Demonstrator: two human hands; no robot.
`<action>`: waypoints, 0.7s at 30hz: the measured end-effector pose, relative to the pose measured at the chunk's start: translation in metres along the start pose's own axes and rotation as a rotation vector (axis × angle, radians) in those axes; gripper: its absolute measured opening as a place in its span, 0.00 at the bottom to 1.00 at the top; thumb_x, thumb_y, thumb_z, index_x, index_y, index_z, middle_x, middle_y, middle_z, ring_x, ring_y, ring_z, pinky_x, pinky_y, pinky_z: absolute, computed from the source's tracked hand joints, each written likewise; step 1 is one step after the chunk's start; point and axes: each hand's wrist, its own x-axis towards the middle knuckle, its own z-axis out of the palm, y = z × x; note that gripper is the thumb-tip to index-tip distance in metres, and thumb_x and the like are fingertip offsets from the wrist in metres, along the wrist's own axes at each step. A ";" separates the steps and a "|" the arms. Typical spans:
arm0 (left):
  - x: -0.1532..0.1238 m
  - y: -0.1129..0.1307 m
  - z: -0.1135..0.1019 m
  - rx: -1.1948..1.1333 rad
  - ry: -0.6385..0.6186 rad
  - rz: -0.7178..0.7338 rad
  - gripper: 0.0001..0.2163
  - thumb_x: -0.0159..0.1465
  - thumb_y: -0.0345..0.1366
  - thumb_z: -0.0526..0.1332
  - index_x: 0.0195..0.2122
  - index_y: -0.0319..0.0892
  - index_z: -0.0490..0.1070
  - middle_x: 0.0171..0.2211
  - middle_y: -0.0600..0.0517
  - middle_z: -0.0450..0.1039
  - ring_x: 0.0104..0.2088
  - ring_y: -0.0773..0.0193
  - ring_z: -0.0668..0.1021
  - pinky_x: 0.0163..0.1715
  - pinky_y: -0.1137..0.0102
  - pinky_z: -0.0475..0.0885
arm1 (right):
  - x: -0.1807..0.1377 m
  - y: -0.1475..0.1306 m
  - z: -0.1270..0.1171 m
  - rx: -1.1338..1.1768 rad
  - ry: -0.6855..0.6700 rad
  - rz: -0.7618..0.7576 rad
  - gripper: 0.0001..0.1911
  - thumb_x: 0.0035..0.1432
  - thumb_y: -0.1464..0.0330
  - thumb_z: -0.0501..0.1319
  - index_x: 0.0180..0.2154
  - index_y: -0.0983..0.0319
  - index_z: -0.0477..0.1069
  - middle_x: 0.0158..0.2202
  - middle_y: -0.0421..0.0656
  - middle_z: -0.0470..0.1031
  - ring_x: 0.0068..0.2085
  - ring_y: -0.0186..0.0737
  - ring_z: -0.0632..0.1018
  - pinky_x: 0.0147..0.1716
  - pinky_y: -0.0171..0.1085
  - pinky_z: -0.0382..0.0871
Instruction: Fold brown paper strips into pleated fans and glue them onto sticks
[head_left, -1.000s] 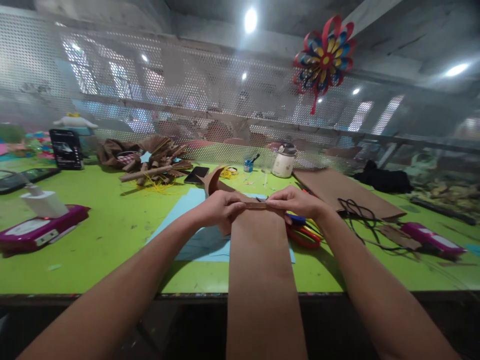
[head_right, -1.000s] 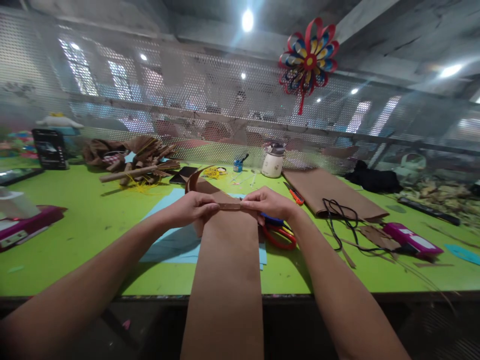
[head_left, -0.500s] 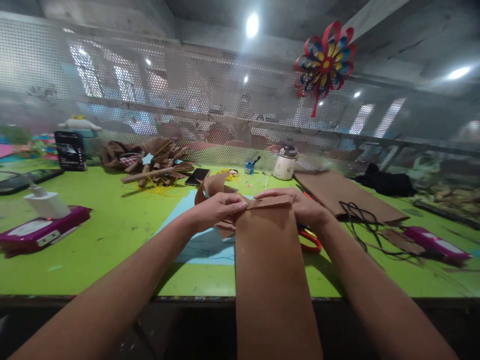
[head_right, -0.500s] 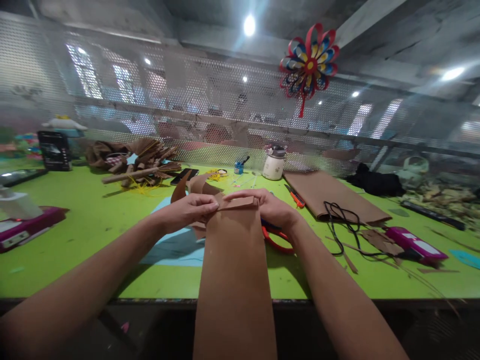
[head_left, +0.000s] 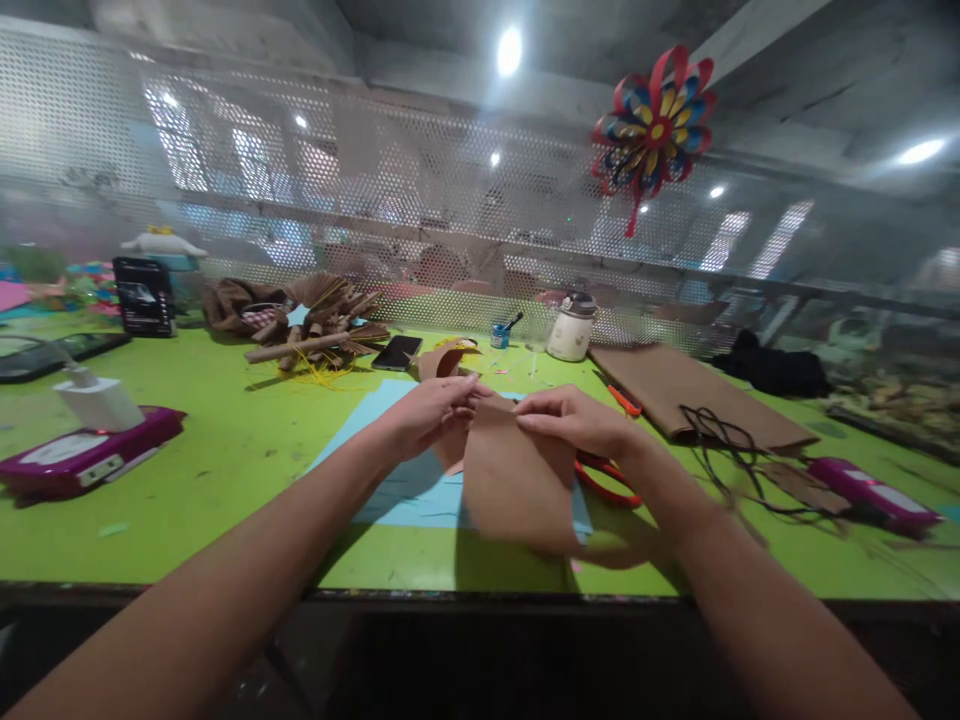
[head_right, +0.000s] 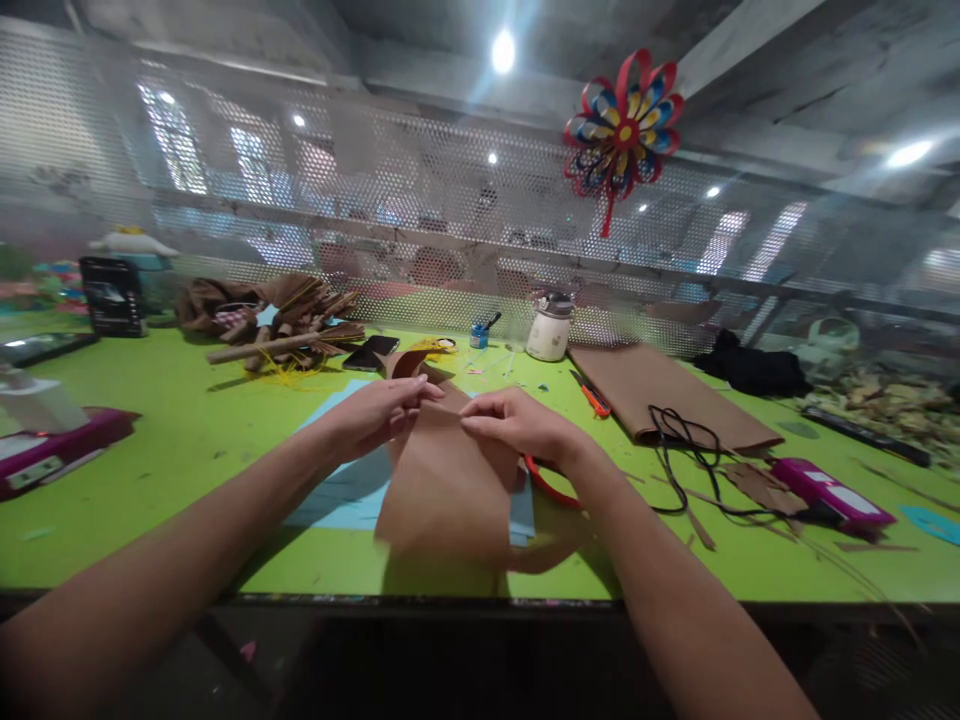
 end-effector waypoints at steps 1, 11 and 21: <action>0.000 0.001 0.000 0.014 0.005 -0.005 0.16 0.61 0.45 0.54 0.38 0.36 0.69 0.37 0.44 0.72 0.36 0.66 0.73 0.34 0.72 0.66 | 0.002 0.000 0.002 -0.028 -0.023 0.005 0.11 0.55 0.66 0.54 0.33 0.63 0.73 0.29 0.41 0.72 0.28 0.32 0.69 0.26 0.31 0.62; 0.002 -0.007 0.000 0.740 -0.100 0.210 0.11 0.54 0.39 0.59 0.32 0.36 0.74 0.26 0.51 0.72 0.29 0.66 0.71 0.29 0.72 0.64 | 0.007 0.001 0.008 -0.073 0.036 0.036 0.10 0.53 0.67 0.55 0.34 0.64 0.73 0.29 0.41 0.74 0.30 0.33 0.71 0.29 0.32 0.63; 0.001 0.003 -0.006 0.783 -0.039 0.234 0.08 0.53 0.35 0.58 0.29 0.36 0.73 0.23 0.52 0.70 0.26 0.67 0.70 0.26 0.73 0.63 | 0.004 0.015 0.001 0.038 0.101 0.022 0.14 0.51 0.73 0.56 0.40 0.61 0.73 0.36 0.42 0.76 0.37 0.36 0.74 0.37 0.35 0.67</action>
